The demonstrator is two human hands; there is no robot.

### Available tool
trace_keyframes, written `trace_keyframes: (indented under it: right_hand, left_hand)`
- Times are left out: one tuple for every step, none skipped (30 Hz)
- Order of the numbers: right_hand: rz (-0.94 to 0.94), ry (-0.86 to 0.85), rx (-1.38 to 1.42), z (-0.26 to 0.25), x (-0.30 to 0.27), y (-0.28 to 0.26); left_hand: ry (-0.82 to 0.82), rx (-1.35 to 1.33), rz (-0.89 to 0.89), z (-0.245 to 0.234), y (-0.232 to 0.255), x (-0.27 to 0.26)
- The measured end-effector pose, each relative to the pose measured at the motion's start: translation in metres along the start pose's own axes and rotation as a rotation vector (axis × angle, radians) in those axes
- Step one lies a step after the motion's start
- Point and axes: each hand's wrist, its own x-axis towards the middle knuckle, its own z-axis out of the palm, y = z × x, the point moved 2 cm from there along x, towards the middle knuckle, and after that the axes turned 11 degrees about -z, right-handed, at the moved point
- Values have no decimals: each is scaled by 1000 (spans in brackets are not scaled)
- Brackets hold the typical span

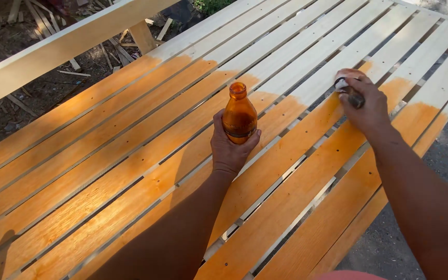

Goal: Apply orange varnish to a wooden slatted bench using a brush and a small bottle.

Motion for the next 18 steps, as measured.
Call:
trace_keyframes:
  right_hand:
    - [20, -8, -7, 3, -24, -54]
    - [11, -64, -17, 4, -45, -111]
    - [-12, -106, -26, 3, -54, -169]
    - [-7, -98, -31, -1, -58, -177]
    - [44, -118, 55, 0, -64, -189]
    - [94, -139, 141, 1, -70, -201]
    - [96, -140, 144, 2, -60, -164]
    - [59, -106, 37, 1, -49, -127]
    - [21, -59, -72, 0, -37, -90]
    - [21, -48, -73, -1, -26, -39]
    - [44, -8, -125, -5, -11, 9]
    - [67, 33, -177, -12, 9, 53]
    - [63, 44, -177, -18, 21, 64]
    - [114, 37, -148, -23, 33, 74]
    - [168, 24, -124, -32, 40, 85]
    - [167, 28, -129, -29, 36, 77]
    - [242, 7, -83, -31, 34, 73]
    - [317, -14, -36, -33, 31, 70]
  left_hand:
    - [-17, 0, -16, 0, -2, -5]
    - [-42, -13, -37, 1, -4, -9]
    - [-59, -26, -38, 1, -2, -4]
    - [-69, -26, -33, 4, 0, -3]
    - [-47, 37, -26, 0, 0, -5]
    - [-25, 99, -18, -5, 0, -8]
    - [-25, 102, -20, -5, 2, -8]
    - [-42, 80, -52, -3, 4, -8]
    - [-63, 59, -72, -1, 7, -5]
    - [-67, 62, -63, 0, 7, -4]
    - [-61, 65, -71, -1, 5, -7]
    - [-54, 68, -79, -3, 4, -9]
    - [-53, 70, -67, -3, 5, -7]
    - [-48, 65, -67, -3, 6, -5]
    - [-47, 55, -74, -1, 6, -7]
    - [-50, 51, -69, -4, 6, -8]
    - [-56, 40, -80, -2, 6, -5]
    - [-62, 29, -92, 1, 6, -2]
